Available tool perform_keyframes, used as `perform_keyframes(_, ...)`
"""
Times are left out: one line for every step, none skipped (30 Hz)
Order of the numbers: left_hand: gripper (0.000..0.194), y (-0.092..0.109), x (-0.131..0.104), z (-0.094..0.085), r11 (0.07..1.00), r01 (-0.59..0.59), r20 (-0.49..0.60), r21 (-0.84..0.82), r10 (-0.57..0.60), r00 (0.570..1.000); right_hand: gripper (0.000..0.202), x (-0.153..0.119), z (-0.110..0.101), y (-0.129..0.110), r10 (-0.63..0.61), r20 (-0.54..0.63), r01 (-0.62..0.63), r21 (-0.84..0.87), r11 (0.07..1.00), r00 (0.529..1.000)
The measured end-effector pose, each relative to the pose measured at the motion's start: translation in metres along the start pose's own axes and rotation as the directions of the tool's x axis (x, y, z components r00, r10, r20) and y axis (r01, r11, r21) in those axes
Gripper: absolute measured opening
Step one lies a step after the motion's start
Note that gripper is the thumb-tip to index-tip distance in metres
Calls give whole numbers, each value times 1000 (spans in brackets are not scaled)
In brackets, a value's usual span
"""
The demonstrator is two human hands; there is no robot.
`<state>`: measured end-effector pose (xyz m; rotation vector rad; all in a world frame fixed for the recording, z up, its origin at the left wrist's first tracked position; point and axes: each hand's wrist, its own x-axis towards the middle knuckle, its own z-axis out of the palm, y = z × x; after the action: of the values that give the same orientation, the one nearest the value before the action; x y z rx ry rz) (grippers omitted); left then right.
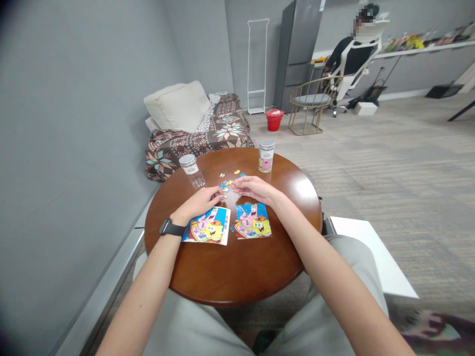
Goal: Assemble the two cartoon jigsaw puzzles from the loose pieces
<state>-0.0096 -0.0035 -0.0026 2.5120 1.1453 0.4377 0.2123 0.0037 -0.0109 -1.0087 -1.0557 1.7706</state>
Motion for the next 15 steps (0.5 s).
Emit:
perform_keyframes(22, 1, -1, -2, 1000, 13, 19, -15, -13, 1000, 14, 1, -1, 0, 2, 4, -2, -10, 1000, 1000)
perform_keyframes(21, 2, -3, -4, 999, 26, 44, -31, -24, 999, 13, 1, -1, 1, 6, 5, -6, -19, 1000, 1000)
perform_keyframes(22, 2, -4, -6, 998, 36, 76, -52, -32, 997, 13, 2, -2, 1, 9, 3, -9, -26, 1000, 1000)
perform_keyframes(24, 2, -6, -8, 996, 43, 117, -75, -34, 993, 12, 2, -2, 1, 8, -1, -8, -31, 999, 1000)
perform_keyframes(27, 1, -8, -11, 993, 50, 149, -105, -34, 988, 12, 2, -3, 1, 5, -7, -5, -37, 999, 1000)
perform_keyframes(30, -2, -10, -13, 987, 66, 191, -143, -38, 981, 11, 2, -3, 1, -1, -11, 0, -46, 999, 1000)
perform_keyframes(33, -5, -11, -15, 982, 83, 210, -172, -46, 977, 10, 3, -4, 1, -5, -12, 4, -57, 998, 1000)
perform_keyframes(34, -8, -12, -16, 977, 100, 219, -187, -58, 974, 11, 2, -4, 1, -11, -11, 10, -67, 998, 1000)
perform_keyframes(33, -12, -13, -17, 976, 110, 201, -190, -71, 977, 12, 2, -4, 1, -16, -8, 15, -73, 997, 1000)
perform_keyframes(32, -16, -13, -17, 977, 110, 185, -182, -76, 980, 15, 2, -4, 1, -20, -4, 20, -73, 997, 1000)
perform_keyframes(31, -20, -13, -17, 980, 106, 166, -166, -78, 983, 17, 2, -4, 2, -26, -3, 25, -69, 997, 1000)
perform_keyframes(28, -23, -12, -17, 983, 107, 153, -148, -84, 985, 19, 2, -4, 2, -30, -5, 30, -61, 998, 1000)
perform_keyframes(25, -26, -12, -16, 986, 110, 137, -127, -92, 986, 20, 3, -4, 2, -32, -9, 31, -51, 998, 999)
perform_keyframes(23, -28, -12, -16, 987, 118, 119, -104, -106, 987, 19, 3, -4, 2, -31, -15, 30, -40, 999, 999)
perform_keyframes(21, -29, -11, -15, 988, 130, 98, -81, -122, 988, 16, 3, -3, 2, -27, -19, 26, -29, 999, 999)
